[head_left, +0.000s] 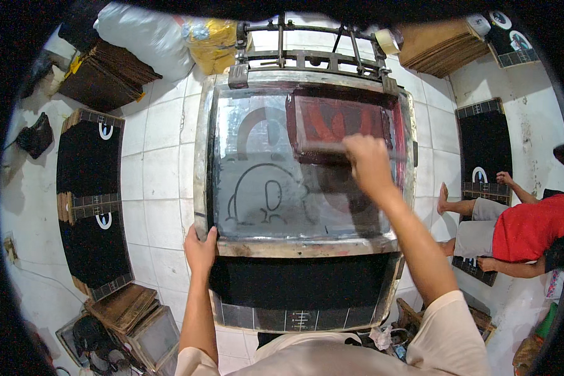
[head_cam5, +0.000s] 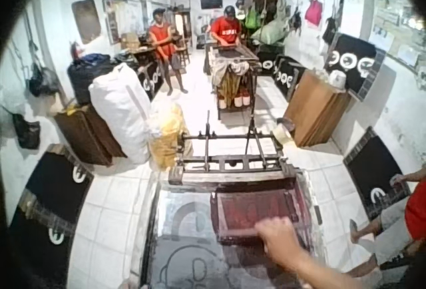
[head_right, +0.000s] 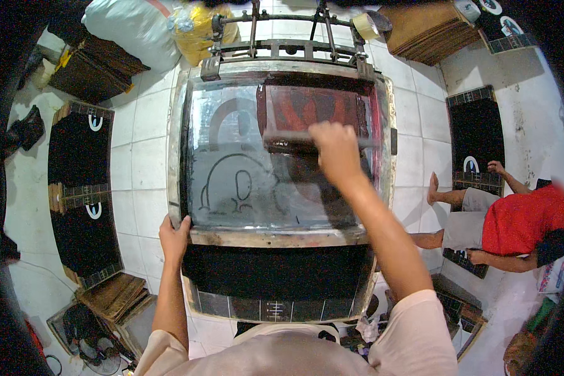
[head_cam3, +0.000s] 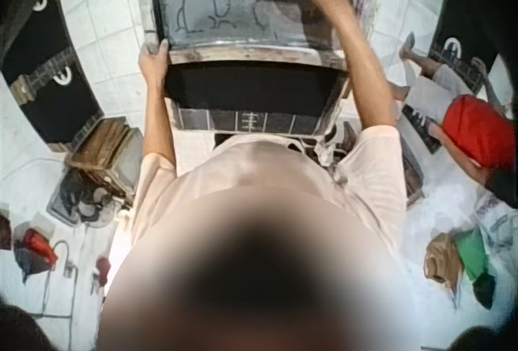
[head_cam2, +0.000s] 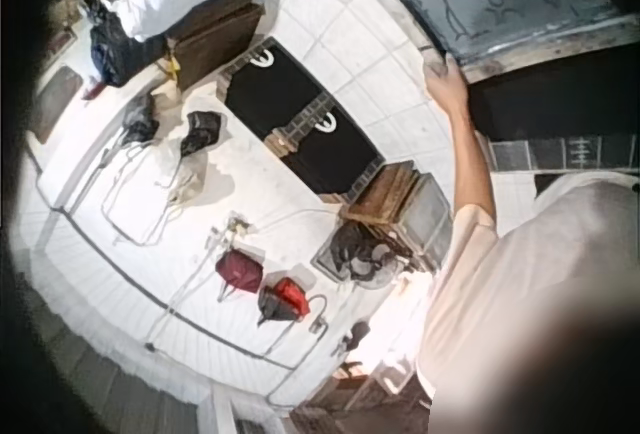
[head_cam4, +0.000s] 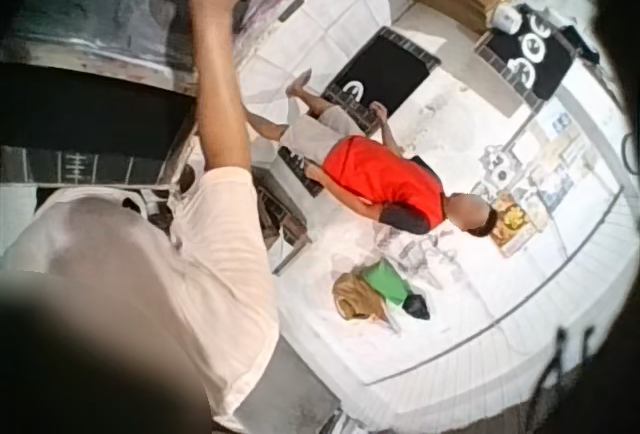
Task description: The person repeatedly inks a screen-printing mesh with a squeegee and pulls the ink across to print a white logo onto black fabric. After each pull, the screen is lifted and the printed fabric is removed and placed aside.
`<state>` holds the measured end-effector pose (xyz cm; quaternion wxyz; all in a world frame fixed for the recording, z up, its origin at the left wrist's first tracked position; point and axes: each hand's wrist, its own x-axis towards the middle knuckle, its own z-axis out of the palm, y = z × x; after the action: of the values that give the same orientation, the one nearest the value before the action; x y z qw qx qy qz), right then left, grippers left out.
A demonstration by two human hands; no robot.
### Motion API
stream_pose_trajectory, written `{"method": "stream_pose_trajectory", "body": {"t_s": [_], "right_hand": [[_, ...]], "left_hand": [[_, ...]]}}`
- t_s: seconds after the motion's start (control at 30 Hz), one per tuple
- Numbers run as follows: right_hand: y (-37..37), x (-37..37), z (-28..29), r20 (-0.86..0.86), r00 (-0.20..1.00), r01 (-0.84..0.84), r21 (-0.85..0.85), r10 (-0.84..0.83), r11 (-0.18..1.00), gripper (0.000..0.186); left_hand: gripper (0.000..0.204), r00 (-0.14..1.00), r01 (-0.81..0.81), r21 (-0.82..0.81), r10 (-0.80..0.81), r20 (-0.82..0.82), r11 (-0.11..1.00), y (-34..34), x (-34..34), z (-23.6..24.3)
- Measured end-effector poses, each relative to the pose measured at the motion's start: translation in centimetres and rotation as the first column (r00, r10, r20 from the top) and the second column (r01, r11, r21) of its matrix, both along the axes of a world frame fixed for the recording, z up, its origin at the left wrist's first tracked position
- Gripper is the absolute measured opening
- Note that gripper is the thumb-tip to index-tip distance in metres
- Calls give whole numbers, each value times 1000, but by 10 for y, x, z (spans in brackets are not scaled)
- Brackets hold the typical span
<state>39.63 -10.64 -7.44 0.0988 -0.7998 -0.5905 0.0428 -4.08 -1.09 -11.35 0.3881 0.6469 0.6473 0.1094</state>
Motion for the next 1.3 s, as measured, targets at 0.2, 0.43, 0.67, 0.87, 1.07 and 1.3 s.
{"method": "stream_pose_trajectory", "body": {"t_s": [0.2, 0.43, 0.67, 0.87, 1.07, 1.3], "right_hand": [[14, 37, 23, -117, 986, -120, -22, 116, 993, 22], [53, 63, 1, -133, 986, -109, -44, 103, 993, 25], [178, 160, -20, -125, 988, -102, -134, 86, 986, 78], [-11, -10, 7, -191, 975, -30, 382, 111, 924, 78], [-155, -137, 91, 105, 987, 76, 340, -118, 937, 54], [-86, -9, 232, 296, 941, -77, 663, -166, 745, 35]], "left_hand": [[24, 997, 68, 75, -65, -38, 995, 3, -3, 18], [25, 998, 26, 6, -26, -52, 1000, 7, -3, 19], [22, 999, -5, -117, 11, 48, 993, 9, -6, 25], [41, 955, 132, 53, -142, 261, 990, 13, -7, 37], [74, 855, 36, 301, -186, 484, 953, 25, -25, 118], [59, 464, 77, 426, -410, 785, 902, 56, -50, 78]]}}
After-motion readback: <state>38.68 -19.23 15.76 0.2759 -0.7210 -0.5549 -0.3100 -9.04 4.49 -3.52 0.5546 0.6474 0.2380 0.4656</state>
